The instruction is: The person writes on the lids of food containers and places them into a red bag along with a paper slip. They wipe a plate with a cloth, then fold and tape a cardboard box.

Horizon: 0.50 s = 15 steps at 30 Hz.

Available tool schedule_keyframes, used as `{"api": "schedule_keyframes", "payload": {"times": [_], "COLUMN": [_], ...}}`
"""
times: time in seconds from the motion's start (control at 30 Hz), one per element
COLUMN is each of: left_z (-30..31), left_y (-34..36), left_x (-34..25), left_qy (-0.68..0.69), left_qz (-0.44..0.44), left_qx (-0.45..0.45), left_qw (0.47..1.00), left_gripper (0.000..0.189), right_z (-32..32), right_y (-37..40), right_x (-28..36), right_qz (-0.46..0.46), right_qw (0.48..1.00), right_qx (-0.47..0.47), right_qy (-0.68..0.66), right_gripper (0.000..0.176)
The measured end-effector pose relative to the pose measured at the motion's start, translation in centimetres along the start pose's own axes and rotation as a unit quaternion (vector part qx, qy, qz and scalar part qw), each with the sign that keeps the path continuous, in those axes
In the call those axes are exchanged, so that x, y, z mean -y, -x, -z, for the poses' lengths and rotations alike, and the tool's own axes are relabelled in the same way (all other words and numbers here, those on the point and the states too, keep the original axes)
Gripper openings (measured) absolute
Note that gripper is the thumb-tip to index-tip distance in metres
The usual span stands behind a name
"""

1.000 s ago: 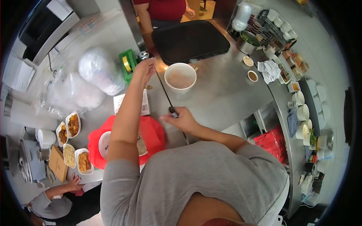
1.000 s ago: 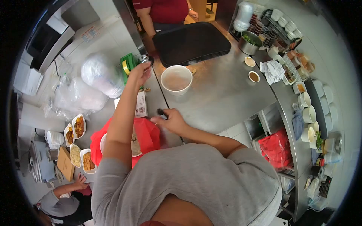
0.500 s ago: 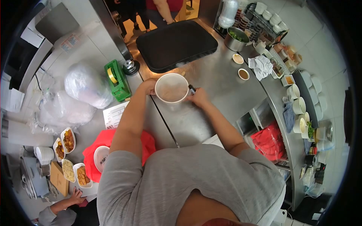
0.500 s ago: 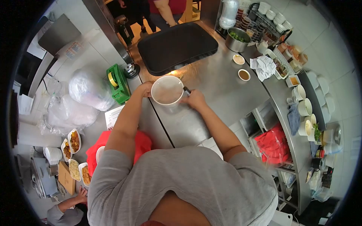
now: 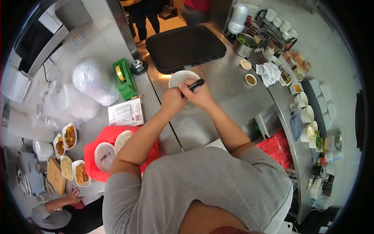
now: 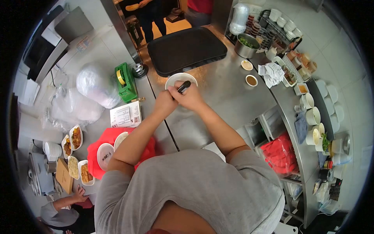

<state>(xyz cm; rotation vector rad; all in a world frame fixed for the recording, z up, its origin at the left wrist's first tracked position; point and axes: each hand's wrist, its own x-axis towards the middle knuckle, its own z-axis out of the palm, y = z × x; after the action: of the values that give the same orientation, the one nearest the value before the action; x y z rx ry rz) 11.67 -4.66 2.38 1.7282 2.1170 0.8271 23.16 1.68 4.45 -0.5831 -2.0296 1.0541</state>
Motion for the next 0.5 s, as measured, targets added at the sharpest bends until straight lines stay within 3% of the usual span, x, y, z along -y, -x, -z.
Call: {"api": "schedule_keyframes", "payload": {"times": [0.1, 0.13, 0.2, 0.23, 0.27, 0.3, 0.37, 0.4, 0.5], "left_z": [0.3, 1.0, 3.2, 3.8, 4.3, 4.1, 2.8, 2.1, 0.1], "left_y": [1.0, 0.4, -0.6, -0.5, -0.5, -0.7, -1.1, -1.1, -2.3], "left_x": [-0.3, -0.2, 0.1, 1.3, 3.0, 4.2, 5.9, 6.6, 7.7], "left_qy": [0.237, 0.270, 0.328, 0.372, 0.414, 0.454, 0.460, 0.458, 0.384], "left_qz": [0.017, 0.077, 0.196, 0.203, 0.205, 0.206, 0.263, 0.289, 0.266], "left_qx": [0.067, 0.154, 0.327, 0.374, 0.418, 0.460, 0.298, 0.214, 0.152], "left_qw": [0.969, 0.947, 0.864, 0.825, 0.782, 0.735, 0.794, 0.813, 0.871], "left_gripper": [0.028, 0.030, 0.037, 0.038, 0.040, 0.041, 0.041, 0.041, 0.041], "right_z": [1.9, 1.6, 1.4, 1.5, 4.1, 4.2, 3.6, 2.6, -2.7], "right_y": [-1.5, -1.8, -2.6, -3.5, -4.9, -6.1, -7.4, -7.0, -4.9], "right_x": [0.5, -1.0, -2.9, -4.4, -8.4, -9.1, -9.6, -8.0, -9.9], "right_qz": [-0.195, -0.214, -0.250, -0.265, -0.194, -0.193, -0.189, -0.220, -0.218], "right_qw": [0.953, 0.942, 0.886, 0.846, 0.773, 0.777, 0.774, 0.786, 0.825], "right_qx": [0.124, 0.120, 0.022, -0.028, 0.024, -0.023, -0.122, -0.050, 0.037], "right_qy": [-0.198, -0.230, -0.389, -0.462, -0.604, -0.599, -0.592, -0.576, -0.520], "right_gripper": [0.031, 0.025, 0.021, 0.018, 0.015, 0.016, 0.017, 0.020, 0.020]}}
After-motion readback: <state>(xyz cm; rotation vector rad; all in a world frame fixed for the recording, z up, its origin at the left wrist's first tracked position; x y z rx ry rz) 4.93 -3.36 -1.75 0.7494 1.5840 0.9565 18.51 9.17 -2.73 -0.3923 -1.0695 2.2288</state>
